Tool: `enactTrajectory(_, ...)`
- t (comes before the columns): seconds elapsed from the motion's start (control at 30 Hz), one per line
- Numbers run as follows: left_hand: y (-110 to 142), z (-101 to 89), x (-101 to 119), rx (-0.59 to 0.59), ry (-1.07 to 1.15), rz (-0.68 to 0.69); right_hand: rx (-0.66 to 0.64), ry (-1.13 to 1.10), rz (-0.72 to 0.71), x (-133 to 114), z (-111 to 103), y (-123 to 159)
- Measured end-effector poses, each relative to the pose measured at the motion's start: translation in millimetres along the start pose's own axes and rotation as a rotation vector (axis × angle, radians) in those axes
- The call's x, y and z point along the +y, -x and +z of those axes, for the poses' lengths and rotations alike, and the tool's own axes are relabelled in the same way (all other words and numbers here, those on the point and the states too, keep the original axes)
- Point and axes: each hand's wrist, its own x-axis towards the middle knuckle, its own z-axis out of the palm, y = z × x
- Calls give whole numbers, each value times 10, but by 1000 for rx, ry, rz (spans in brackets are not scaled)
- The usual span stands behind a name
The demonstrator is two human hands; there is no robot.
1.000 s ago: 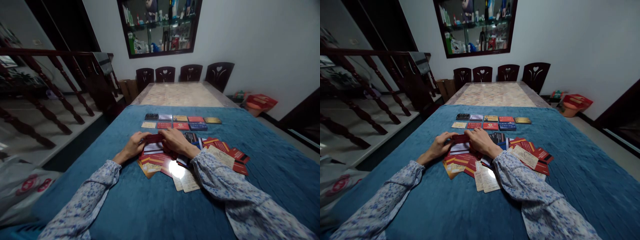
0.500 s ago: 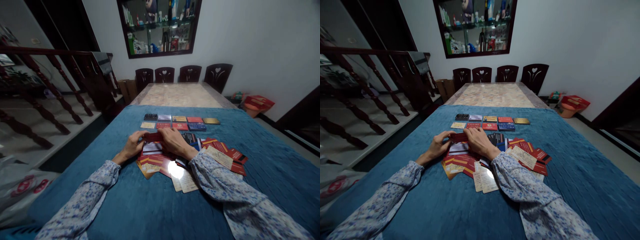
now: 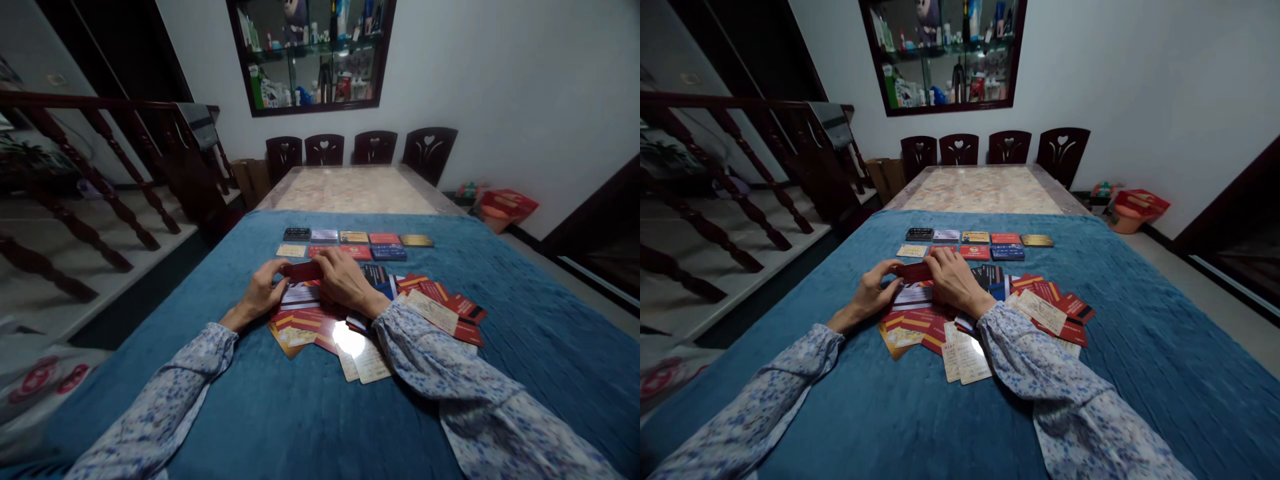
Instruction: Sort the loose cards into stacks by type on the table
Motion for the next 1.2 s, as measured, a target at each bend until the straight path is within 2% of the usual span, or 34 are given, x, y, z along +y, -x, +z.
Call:
enactTrajectory(0.3, -26, -41, 19, -62, -156, 82, -40, -17, -16, 4, -64, -4)
enactTrajectory(0.47, -30, -57, 12, -101, -230, 66, -61, -36, -28, 25, -98, -11)
enactTrajectory(0.7, -85, -85, 9, -137, -309, 153, -67, -44, -53, 97, -137, -28)
enactTrajectory(0.87, -165, -97, 24, -160, -318, 165, -91, -47, -37, 153, -212, -63)
enactTrajectory(1.2, -441, 74, 119, -266, -244, 210, -215, -38, -66, 453, -501, 20)
